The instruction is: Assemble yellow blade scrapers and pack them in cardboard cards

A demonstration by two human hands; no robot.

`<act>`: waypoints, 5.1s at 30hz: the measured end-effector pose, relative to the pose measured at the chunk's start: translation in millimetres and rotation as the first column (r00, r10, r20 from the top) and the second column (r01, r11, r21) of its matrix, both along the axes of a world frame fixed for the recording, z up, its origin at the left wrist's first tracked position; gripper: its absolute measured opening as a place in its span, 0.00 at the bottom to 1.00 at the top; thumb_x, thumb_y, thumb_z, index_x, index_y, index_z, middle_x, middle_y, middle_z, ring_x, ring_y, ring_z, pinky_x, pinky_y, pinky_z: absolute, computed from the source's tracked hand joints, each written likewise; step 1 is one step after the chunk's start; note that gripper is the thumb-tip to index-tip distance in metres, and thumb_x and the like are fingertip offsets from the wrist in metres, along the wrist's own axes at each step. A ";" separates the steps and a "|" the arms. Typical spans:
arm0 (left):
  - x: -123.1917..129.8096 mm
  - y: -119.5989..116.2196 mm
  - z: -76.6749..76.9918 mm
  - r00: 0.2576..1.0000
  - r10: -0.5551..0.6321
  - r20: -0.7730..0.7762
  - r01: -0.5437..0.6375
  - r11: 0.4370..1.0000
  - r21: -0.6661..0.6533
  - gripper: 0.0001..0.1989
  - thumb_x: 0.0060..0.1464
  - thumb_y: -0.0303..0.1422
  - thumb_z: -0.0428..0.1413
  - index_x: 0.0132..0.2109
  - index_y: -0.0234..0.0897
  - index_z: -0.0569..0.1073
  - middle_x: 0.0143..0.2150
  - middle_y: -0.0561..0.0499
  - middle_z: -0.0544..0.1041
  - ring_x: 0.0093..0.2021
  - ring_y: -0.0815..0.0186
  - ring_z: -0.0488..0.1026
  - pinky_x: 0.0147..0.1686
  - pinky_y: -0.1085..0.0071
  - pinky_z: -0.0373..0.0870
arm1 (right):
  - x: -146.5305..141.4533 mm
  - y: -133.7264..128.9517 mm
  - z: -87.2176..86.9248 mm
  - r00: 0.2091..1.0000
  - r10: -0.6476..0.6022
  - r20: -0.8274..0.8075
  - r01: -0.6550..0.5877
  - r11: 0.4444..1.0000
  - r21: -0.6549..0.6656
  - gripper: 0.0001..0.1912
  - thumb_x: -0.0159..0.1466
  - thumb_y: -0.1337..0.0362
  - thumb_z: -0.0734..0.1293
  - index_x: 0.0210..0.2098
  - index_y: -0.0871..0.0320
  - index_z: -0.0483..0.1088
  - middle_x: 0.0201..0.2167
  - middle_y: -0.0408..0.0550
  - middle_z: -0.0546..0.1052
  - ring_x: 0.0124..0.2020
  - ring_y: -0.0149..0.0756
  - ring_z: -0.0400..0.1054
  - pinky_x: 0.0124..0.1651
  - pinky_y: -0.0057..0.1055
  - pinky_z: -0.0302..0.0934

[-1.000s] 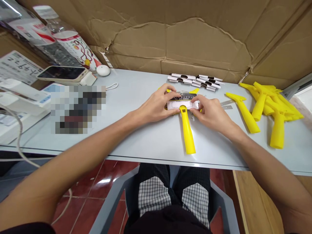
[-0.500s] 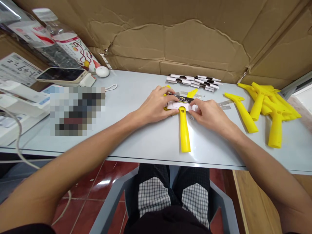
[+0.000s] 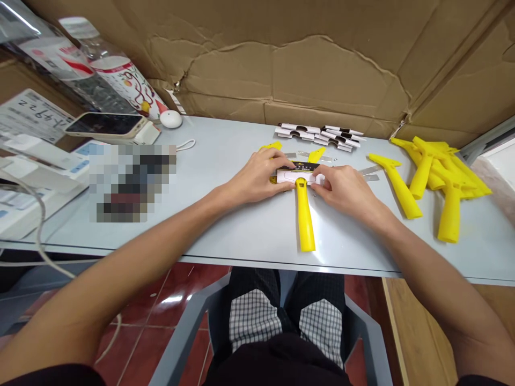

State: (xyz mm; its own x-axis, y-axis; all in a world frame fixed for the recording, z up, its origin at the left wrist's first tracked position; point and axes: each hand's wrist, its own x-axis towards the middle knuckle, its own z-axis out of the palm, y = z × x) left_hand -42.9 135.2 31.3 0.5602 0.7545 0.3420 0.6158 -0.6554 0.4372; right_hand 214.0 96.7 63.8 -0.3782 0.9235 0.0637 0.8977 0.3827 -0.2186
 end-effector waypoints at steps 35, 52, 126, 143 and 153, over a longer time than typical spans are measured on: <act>-1.6 -6.6 4.0 0.988 -0.104 0.117 0.079 0.977 0.200 0.27 0.58 0.39 0.69 0.62 0.41 0.74 0.56 0.42 0.80 0.57 0.50 0.78 0.58 0.50 0.75 | -2.2 -39.6 12.6 0.985 0.102 -0.138 -0.068 0.969 0.236 0.17 0.74 0.53 0.66 0.51 0.59 0.79 0.45 0.55 0.83 0.48 0.50 0.76 0.45 0.41 0.66; 7.1 -50.1 2.6 0.857 -0.117 0.502 0.224 0.962 -0.158 0.19 0.55 0.40 0.74 0.51 0.40 0.80 0.54 0.43 0.79 0.54 0.54 0.79 0.53 0.52 0.81 | -17.7 -112.3 -19.5 0.929 -0.124 -0.348 0.078 0.986 -0.145 0.44 0.66 0.60 0.62 0.80 0.55 0.51 0.39 0.48 0.82 0.33 0.44 0.75 0.38 0.42 0.66; 16.6 -135.0 -43.4 0.965 0.262 -0.018 -0.261 0.963 0.063 0.33 0.74 0.37 0.50 0.81 0.48 0.54 0.80 0.38 0.63 0.79 0.39 0.58 0.75 0.31 0.52 | 4.0 -107.3 -50.9 0.985 -0.162 0.062 0.158 0.985 0.068 0.36 0.79 0.56 0.52 0.77 0.78 0.55 0.79 0.71 0.54 0.81 0.59 0.47 0.80 0.60 0.46; 26.7 -131.1 -22.9 0.955 0.288 -0.064 -0.282 0.955 0.093 0.15 0.72 0.37 0.55 0.59 0.44 0.81 0.75 0.37 0.70 0.74 0.38 0.66 0.69 0.30 0.62 | -9.7 -115.3 -49.6 0.969 -0.246 0.005 0.244 0.964 0.102 0.36 0.76 0.60 0.55 0.75 0.81 0.58 0.77 0.73 0.59 0.80 0.63 0.50 0.80 0.61 0.47; 33.2 -129.2 -19.3 0.918 0.343 -0.197 -0.342 0.939 0.043 0.21 0.75 0.36 0.49 0.65 0.38 0.79 0.77 0.35 0.67 0.77 0.42 0.62 0.74 0.37 0.56 | -4.4 -115.1 -55.2 0.974 -0.224 0.005 0.223 0.970 0.099 0.38 0.77 0.57 0.56 0.76 0.81 0.55 0.78 0.74 0.56 0.81 0.62 0.48 0.80 0.60 0.45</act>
State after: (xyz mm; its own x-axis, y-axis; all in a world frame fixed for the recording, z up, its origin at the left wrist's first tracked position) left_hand -9.7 5.9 11.9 0.3247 0.9103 0.2567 0.8769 -0.3915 0.2790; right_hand 209.5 -18.4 8.7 -0.1646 0.9745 0.1526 0.9660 0.1906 -0.1749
